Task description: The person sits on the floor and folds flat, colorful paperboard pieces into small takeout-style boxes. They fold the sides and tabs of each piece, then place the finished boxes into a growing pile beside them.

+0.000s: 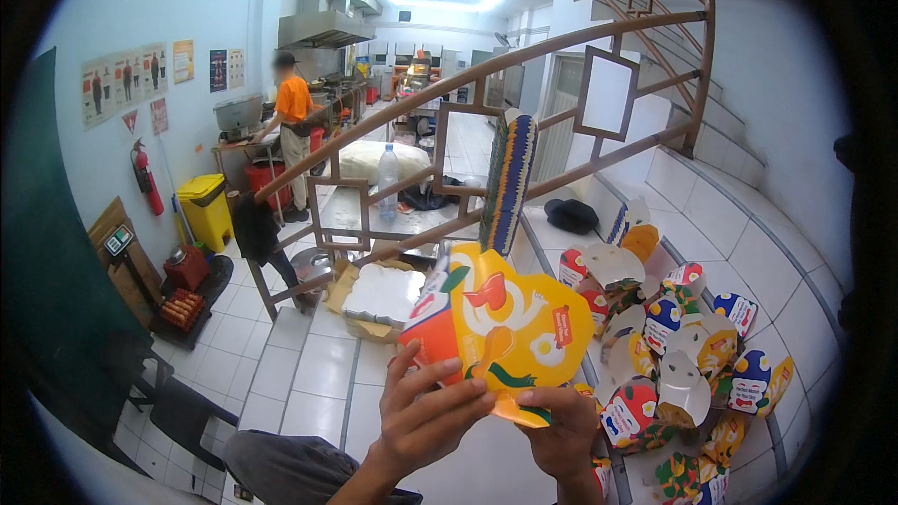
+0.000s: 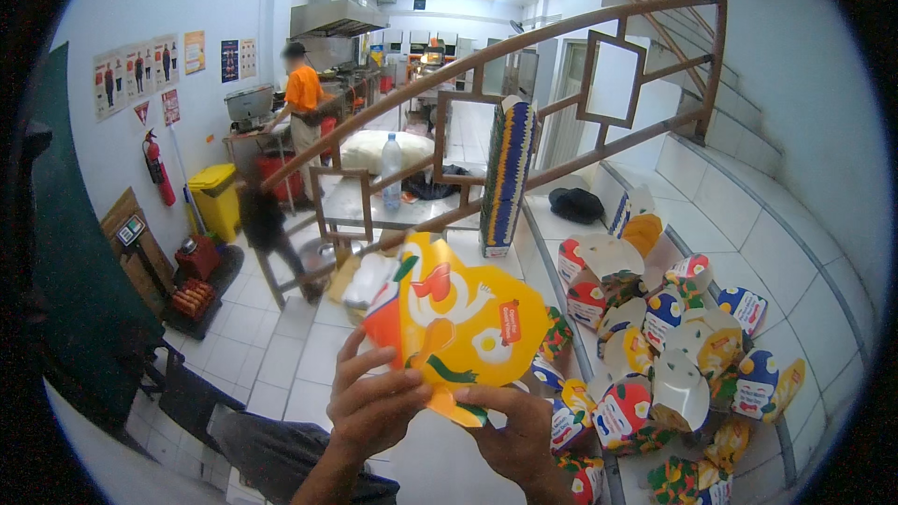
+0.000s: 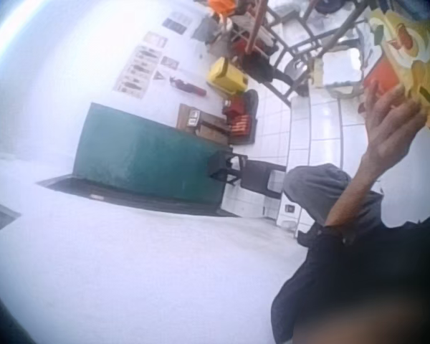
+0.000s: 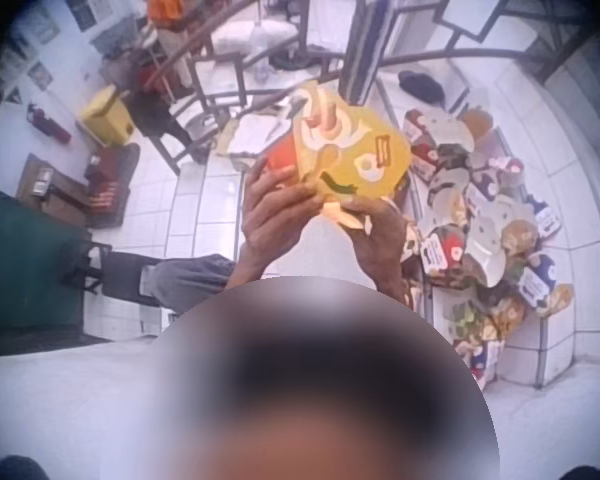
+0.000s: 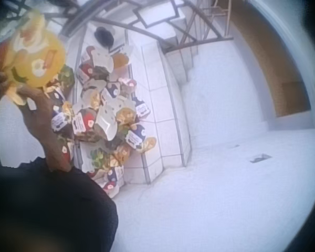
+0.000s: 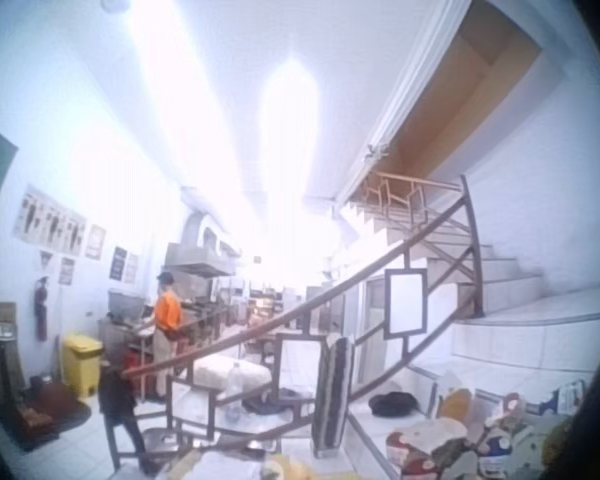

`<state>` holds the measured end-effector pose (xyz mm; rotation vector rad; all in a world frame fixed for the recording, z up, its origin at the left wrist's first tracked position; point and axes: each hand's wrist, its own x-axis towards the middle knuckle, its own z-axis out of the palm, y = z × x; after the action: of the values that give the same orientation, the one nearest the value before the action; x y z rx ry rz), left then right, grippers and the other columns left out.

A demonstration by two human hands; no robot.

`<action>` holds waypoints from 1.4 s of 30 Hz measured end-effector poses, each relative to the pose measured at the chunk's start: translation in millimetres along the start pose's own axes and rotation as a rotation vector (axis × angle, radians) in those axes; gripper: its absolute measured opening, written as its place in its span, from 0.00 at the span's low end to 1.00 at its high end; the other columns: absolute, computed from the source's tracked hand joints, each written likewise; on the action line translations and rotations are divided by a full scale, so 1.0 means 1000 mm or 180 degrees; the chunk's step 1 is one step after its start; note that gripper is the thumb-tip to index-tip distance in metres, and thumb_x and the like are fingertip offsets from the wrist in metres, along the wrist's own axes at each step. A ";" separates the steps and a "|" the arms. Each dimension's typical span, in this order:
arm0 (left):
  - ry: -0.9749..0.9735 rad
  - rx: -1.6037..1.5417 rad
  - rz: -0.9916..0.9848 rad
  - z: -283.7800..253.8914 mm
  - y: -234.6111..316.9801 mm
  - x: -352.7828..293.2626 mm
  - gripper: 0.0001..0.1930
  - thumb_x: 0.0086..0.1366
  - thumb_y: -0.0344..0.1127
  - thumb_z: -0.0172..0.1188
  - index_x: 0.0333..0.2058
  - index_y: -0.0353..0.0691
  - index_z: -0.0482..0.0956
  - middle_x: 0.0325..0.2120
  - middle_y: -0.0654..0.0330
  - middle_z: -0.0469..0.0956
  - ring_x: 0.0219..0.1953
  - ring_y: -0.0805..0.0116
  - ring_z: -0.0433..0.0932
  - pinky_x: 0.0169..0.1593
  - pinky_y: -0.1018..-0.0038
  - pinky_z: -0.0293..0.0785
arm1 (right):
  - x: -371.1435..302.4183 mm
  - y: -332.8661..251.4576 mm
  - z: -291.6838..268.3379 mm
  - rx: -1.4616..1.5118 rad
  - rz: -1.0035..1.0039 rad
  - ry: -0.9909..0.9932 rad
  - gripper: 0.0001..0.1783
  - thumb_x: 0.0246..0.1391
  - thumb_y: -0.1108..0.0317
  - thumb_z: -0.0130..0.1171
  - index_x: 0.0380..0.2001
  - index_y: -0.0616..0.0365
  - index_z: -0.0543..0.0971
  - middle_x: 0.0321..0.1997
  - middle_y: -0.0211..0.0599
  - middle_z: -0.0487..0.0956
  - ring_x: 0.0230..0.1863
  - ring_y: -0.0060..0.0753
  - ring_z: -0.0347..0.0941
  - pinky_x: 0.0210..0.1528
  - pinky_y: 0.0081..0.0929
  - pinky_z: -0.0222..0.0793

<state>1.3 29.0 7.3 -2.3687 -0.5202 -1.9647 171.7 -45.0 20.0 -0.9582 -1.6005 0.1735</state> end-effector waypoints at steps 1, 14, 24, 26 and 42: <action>0.0024 -0.0043 0.0055 0.001 0.000 -0.002 0.15 0.52 0.37 0.72 0.39 0.53 0.83 0.44 0.75 0.79 0.55 0.73 0.71 0.63 0.55 0.63 | -0.001 -0.002 -0.001 0.0069 0.0006 -0.0042 0.20 0.47 0.71 0.70 0.43 0.57 0.75 0.38 0.46 0.82 0.41 0.41 0.81 0.43 0.31 0.77; -0.0515 0.0097 -0.1269 -0.032 0.002 0.025 0.33 0.51 0.45 0.73 0.54 0.45 0.70 0.41 0.51 0.80 0.53 0.56 0.74 0.60 0.52 0.64 | 0.028 -0.014 -0.035 -0.0253 0.0143 -0.1416 0.15 0.45 0.60 0.72 0.34 0.54 0.81 0.33 0.37 0.74 0.38 0.37 0.71 0.40 0.33 0.69; -0.2636 -0.3038 -0.2148 -0.047 -0.020 0.018 0.24 0.63 0.39 0.62 0.55 0.33 0.70 0.42 0.49 0.78 0.41 0.60 0.76 0.48 0.71 0.73 | 0.057 -0.026 -0.027 -0.0072 -0.0012 -0.1879 0.13 0.46 0.69 0.71 0.35 0.59 0.79 0.42 0.41 0.69 0.37 0.30 0.76 0.39 0.25 0.77; -0.2337 -0.3307 -0.2411 -0.043 -0.017 0.013 0.24 0.64 0.38 0.61 0.54 0.32 0.69 0.41 0.50 0.77 0.40 0.61 0.75 0.47 0.72 0.72 | 0.056 -0.028 -0.028 -0.0226 -0.0030 -0.1755 0.12 0.46 0.71 0.70 0.35 0.59 0.79 0.44 0.42 0.69 0.37 0.29 0.77 0.39 0.24 0.78; -0.2254 -0.3584 -0.2451 -0.044 -0.028 0.007 0.26 0.59 0.42 0.63 0.51 0.30 0.72 0.42 0.47 0.77 0.40 0.60 0.76 0.44 0.71 0.72 | 0.063 -0.019 -0.020 0.0760 -0.0003 -0.1627 0.20 0.45 0.75 0.70 0.40 0.54 0.73 0.38 0.36 0.75 0.34 0.27 0.73 0.34 0.26 0.70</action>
<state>-47.3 47.1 18.1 -4.1750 -0.4018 -1.7915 183.1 -23.9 84.8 -0.7609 -1.9879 0.6356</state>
